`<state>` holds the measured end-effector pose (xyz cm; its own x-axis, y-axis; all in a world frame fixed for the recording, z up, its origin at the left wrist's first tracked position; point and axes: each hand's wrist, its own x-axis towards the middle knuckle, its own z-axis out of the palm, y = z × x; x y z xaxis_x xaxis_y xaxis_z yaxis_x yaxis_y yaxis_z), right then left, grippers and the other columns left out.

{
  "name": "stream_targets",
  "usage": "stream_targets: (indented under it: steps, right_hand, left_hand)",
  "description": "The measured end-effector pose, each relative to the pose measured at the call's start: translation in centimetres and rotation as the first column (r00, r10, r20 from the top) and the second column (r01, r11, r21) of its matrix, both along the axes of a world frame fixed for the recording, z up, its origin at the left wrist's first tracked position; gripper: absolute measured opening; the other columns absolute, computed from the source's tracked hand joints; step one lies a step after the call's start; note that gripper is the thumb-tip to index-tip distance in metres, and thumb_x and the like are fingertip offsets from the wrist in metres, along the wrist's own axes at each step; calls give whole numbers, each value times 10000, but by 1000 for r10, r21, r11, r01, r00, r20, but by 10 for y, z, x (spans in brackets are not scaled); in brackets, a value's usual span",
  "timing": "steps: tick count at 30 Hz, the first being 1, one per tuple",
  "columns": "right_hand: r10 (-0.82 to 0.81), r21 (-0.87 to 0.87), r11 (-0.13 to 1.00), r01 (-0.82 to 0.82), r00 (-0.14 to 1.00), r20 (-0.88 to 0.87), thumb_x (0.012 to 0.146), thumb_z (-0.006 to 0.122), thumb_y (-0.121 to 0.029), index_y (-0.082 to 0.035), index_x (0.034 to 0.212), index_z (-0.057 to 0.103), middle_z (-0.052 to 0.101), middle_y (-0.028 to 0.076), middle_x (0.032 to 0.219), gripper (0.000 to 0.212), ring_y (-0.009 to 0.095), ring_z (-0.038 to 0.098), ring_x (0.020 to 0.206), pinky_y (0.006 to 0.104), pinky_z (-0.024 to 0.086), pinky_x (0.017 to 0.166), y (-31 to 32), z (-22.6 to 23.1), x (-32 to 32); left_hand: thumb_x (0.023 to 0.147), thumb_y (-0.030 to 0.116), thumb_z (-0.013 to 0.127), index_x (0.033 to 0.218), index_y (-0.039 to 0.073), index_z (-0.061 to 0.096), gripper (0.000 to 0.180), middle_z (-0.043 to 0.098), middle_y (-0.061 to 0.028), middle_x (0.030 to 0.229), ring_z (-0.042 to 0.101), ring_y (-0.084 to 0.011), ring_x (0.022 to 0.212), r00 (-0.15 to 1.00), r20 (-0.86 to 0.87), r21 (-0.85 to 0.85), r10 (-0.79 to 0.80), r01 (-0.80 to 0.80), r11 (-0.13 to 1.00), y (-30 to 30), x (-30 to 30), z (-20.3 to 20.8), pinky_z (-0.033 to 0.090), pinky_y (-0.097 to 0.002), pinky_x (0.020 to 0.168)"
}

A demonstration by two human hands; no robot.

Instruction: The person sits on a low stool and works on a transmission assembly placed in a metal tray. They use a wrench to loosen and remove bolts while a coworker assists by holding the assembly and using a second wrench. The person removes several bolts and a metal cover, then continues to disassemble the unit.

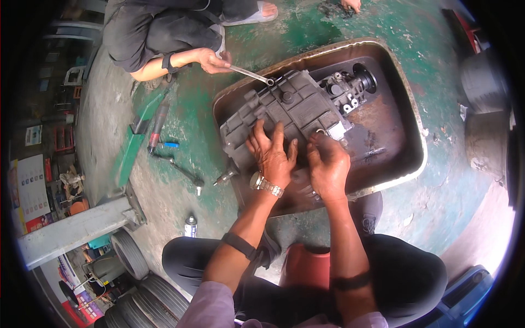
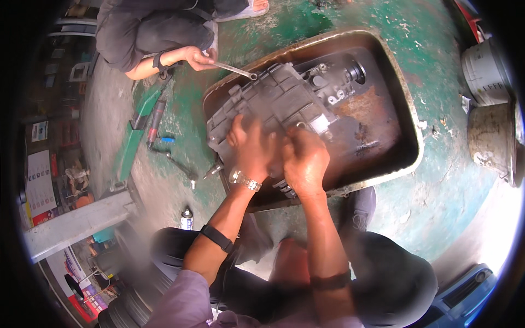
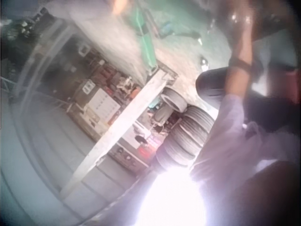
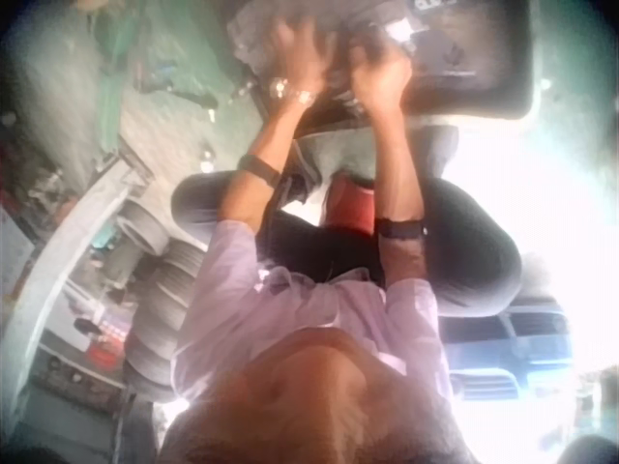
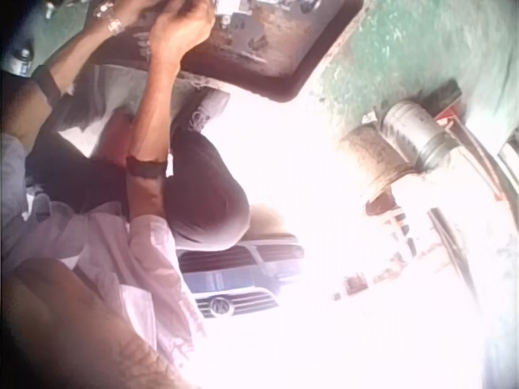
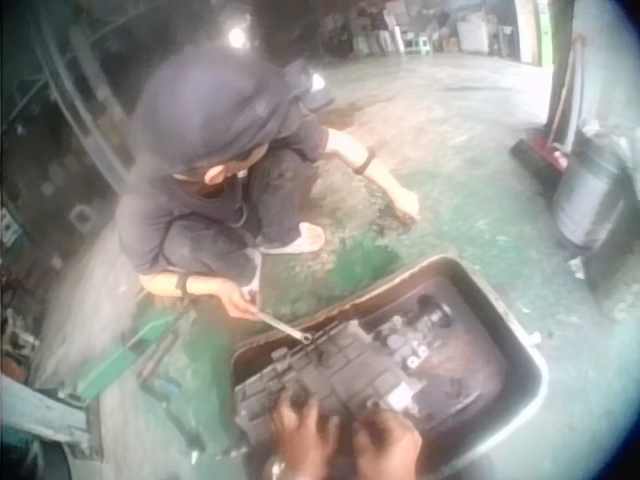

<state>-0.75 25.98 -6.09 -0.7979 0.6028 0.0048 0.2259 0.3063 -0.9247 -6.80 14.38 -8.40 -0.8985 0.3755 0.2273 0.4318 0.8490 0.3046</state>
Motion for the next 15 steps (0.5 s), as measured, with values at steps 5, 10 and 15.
stream_targets:
  steps: [5, 10, 15]
  right_hand:
    - [0, -16, 1000, 0, 1000, 3, 769, 603, -121, -40, 903, 647, 651, 141, 869, 163, 327, 612, 829, 390, 480, 745, 0, 2, -1]
    - [-31, -2, 1000, 31, 999, -12, 768, 629, -129, -40, 872, 644, 645, 148, 838, 138, 329, 616, 796, 394, 482, 713, 1, 5, -3]
    - [24, -47, 999, -22, 998, 56, 773, 631, -36, 12, 968, 649, 673, 148, 909, 201, 243, 662, 838, 315, 500, 771, 3, 8, -1]
  left_hand:
    - [783, 256, 666, 1287, 104, 485, 556, 460, -178, 1046, 408, -351, 999, 998, 53, -26, -46, 47, 999, 14, -19, 8, 308, -474, 901]
    - [778, 291, 670, 1312, 125, 478, 591, 473, -159, 1006, 415, -341, 983, 996, 74, -71, -50, 55, 996, 20, -32, -1, 309, -466, 883]
    - [772, 326, 668, 1327, 143, 467, 618, 478, -140, 975, 416, -330, 962, 998, 47, -117, -48, 53, 992, 20, -34, -7, 306, -463, 857]
